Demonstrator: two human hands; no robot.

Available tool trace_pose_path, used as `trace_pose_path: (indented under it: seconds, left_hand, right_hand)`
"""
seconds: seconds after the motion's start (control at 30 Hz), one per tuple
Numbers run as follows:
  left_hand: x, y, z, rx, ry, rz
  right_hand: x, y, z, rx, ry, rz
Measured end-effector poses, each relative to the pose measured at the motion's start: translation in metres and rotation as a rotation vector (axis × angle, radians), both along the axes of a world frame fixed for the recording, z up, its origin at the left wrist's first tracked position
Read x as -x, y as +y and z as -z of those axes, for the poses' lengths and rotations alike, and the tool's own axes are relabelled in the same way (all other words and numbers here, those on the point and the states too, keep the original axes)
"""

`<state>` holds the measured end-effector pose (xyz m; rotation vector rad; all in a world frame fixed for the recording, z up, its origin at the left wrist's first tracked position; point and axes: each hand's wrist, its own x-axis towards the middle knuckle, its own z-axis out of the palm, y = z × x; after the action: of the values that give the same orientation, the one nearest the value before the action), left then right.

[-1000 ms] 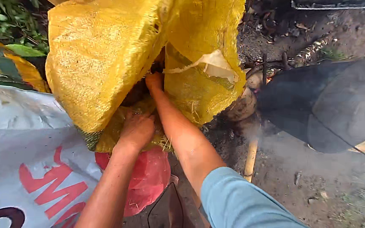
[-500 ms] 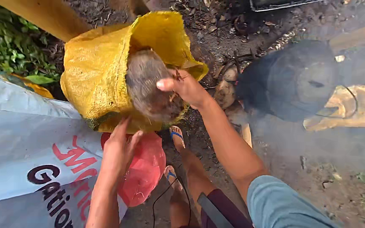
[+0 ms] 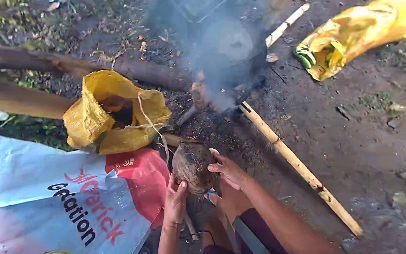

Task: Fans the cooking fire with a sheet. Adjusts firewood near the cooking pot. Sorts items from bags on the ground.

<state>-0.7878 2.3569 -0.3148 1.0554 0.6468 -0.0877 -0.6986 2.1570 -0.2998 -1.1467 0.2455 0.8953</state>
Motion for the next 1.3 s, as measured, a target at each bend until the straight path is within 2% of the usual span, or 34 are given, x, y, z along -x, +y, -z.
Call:
trace_pose_path:
  seconds: [0.2,0.33,0.47,0.57,0.67,0.73,0.87,1.0,1.1,1.3]
  left_hand:
    - [-0.019,-0.093,0.030,0.009,0.005,0.258]
    - [-0.047,-0.174,0.060,0.062,-0.018,0.303]
    - [-0.087,-0.261,0.094,0.214,0.015,0.305]
    - [-0.119,-0.317,0.135,0.225,0.093,0.304]
    - [-0.140,-0.357,0.164,0.086,0.171,0.334]
    - [-0.140,-0.369,0.177,0.004,0.191,0.347]
    - [-0.120,-0.362,0.204,-0.070,0.301,0.345]
    - [-0.102,-0.336,0.226,-0.130,0.412,0.277]
    - [-0.105,-0.319,0.239,-0.170,0.443,0.207]
    - [-0.149,-0.308,0.258,-0.197,0.430,0.064]
  right_hand:
    - [0.033,-0.101,0.024,0.136,0.094,0.271]
    - [0.035,-0.162,0.057,0.134,0.199,0.525]
    - [0.010,-0.239,0.098,0.127,0.145,0.597]
    - [-0.051,-0.303,0.128,0.313,-0.144,0.428]
    - [-0.146,-0.353,0.147,0.677,-0.462,-0.070]
    - [-0.213,-0.363,0.164,0.809,-0.665,-0.347]
    - [-0.328,-0.341,0.213,0.905,-0.963,-0.623]
    - [-0.400,-0.295,0.218,1.035,-0.816,-0.890]
    - [-0.427,-0.282,0.234,1.049,-0.791,-0.870]
    - [-0.435,-0.301,0.258,0.925,-0.998,-0.590]
